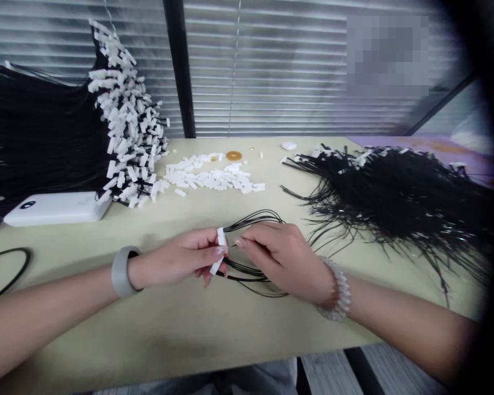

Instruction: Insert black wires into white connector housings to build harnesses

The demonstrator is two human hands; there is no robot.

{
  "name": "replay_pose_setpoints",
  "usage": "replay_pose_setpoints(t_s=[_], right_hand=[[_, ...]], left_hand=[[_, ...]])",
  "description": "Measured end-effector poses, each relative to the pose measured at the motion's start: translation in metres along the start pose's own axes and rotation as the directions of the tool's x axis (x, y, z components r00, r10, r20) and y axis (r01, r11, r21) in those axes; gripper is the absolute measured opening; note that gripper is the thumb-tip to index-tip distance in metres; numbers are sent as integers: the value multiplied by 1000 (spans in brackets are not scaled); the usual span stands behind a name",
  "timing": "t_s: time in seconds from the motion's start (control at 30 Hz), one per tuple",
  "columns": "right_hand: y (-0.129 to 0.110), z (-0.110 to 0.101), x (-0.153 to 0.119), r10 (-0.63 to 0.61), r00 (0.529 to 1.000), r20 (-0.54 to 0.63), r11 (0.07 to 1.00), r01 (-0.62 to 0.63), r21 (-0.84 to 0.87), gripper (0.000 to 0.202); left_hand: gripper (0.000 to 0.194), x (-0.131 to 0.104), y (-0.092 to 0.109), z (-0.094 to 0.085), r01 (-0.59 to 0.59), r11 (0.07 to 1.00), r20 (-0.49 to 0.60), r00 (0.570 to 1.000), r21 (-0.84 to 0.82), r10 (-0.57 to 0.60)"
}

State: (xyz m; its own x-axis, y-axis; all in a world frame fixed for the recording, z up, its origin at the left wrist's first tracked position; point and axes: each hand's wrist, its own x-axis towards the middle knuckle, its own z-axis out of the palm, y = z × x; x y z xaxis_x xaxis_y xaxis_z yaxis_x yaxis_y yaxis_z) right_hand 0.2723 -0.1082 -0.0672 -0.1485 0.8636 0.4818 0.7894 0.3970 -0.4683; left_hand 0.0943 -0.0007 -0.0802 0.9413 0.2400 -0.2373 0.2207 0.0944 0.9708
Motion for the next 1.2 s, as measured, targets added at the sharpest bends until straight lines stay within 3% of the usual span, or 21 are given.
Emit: replay_pose_setpoints(t_s=[0.37, 0.73, 1.0, 1.2], right_hand=[[9, 4, -4, -189, 980, -70, 976, 179, -127, 13], [9, 2, -4, -264, 963, -63, 955, 251, -157, 11], [14, 2, -4, -415, 909, -30, 894, 402, -201, 6], [17, 2, -3, -426, 904, -24, 886, 412, -211, 15]], left_hand=[[22, 0, 0, -2, 43, 999, 4, 999, -25, -43], [22, 0, -2, -3, 69, 997, -11, 998, -42, -69], [22, 0, 0, -3, 44, 999, -3, 999, -26, -44], [22, 0, -1, -2, 61, 998, 0, 998, -16, -61]])
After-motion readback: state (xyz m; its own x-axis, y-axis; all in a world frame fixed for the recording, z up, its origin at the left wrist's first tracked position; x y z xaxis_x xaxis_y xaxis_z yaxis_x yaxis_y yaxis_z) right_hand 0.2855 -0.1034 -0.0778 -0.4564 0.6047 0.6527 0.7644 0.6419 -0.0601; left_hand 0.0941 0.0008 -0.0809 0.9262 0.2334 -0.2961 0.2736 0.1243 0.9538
